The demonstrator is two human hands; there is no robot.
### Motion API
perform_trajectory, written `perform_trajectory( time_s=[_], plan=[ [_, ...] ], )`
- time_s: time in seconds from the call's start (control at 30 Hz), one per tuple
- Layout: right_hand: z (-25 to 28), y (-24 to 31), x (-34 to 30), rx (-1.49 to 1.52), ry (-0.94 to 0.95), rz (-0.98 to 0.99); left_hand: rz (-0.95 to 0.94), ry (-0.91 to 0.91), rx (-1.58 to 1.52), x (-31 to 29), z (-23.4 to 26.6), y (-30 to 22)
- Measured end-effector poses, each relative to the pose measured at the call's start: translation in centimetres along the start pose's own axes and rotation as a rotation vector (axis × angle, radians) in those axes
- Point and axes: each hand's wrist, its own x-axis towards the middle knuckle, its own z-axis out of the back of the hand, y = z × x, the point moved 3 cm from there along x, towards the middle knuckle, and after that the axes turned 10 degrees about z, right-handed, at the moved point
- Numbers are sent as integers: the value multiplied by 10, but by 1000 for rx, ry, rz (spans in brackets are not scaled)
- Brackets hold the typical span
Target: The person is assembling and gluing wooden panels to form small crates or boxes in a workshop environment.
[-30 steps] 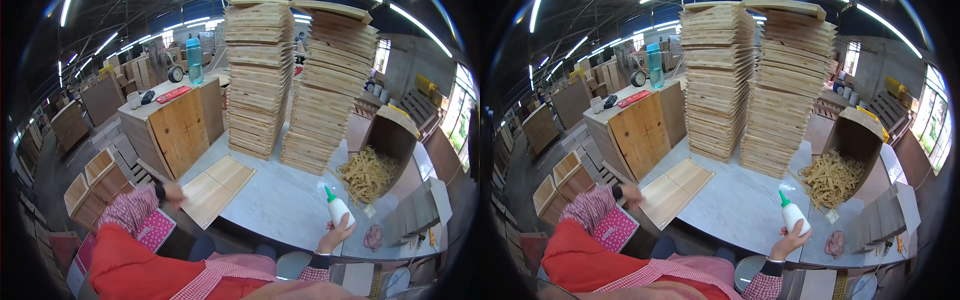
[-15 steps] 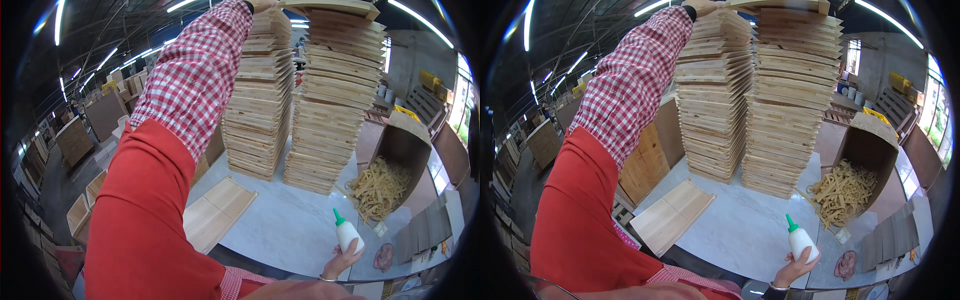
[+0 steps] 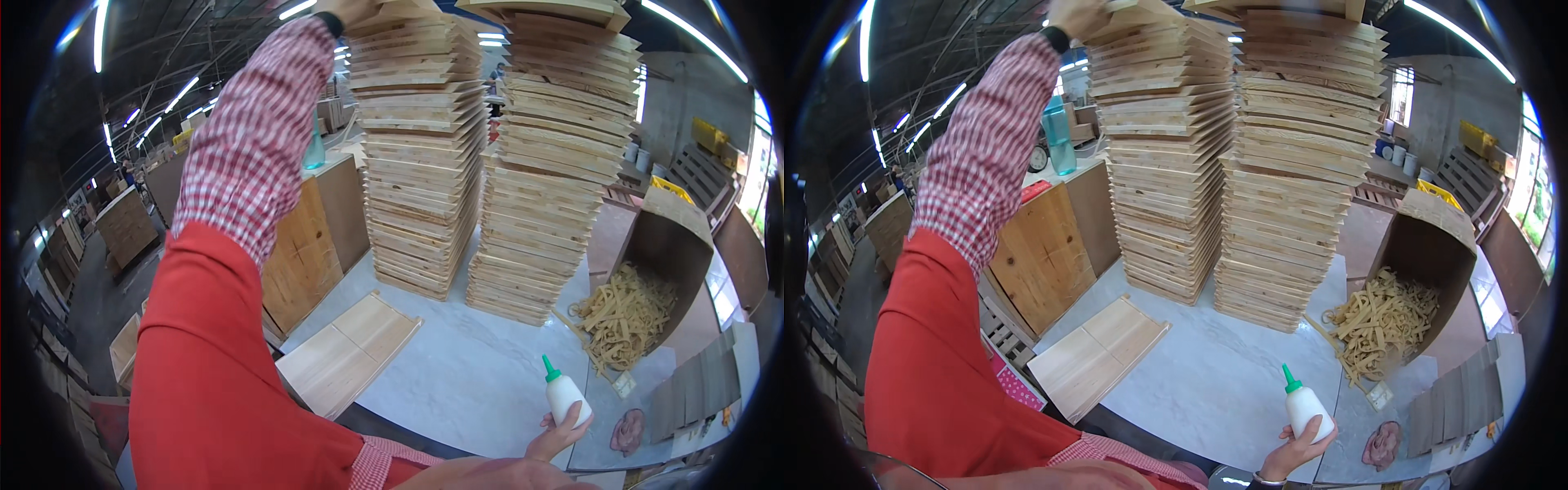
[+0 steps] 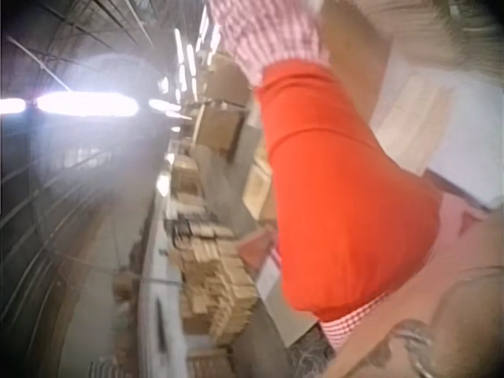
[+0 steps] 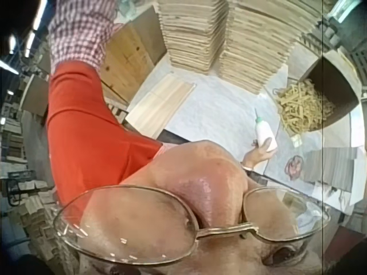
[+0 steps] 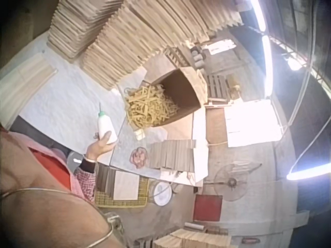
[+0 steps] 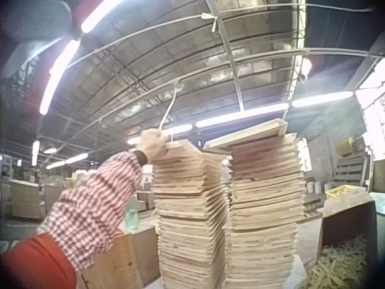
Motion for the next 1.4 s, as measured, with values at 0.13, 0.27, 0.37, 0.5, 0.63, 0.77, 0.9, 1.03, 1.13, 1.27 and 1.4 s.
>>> perform_trajectory(
  time_s=[0.13,0.27,0.37,0.5,0.63,0.77,0.9,1.03,1.13,1.27,1.4],
  plan=[
    [-10,-6,4,27,21,-14,15,-35,-648,-34,-12,49],
    [-11,2,3,25,4,7,86,-243,-551,-60,58,-8],
    [-12,2,-1,33,12,5,94,-77,-328,-49,-2,11],
    [-7,0,-2,-2,-16,2,101,355,-526,-28,-37,3],
    [-13,-1,-3,26,62,5,120,188,-230,-21,-66,68],
    [-3,12,-12,27,12,8,269,125,-406,-42,14,23],
    [-4,36,-24,65,68,31,666,-134,-274,-96,91,112],
    [5,50,-32,95,118,43,923,-334,-744,-194,128,181],
    [14,56,-36,170,83,63,1294,-216,-1579,-283,159,184],
    [18,67,-38,204,79,78,1489,-57,-1840,-404,219,100],
    [41,86,-36,189,77,166,1827,239,-2004,-489,267,-47]
  ],
)
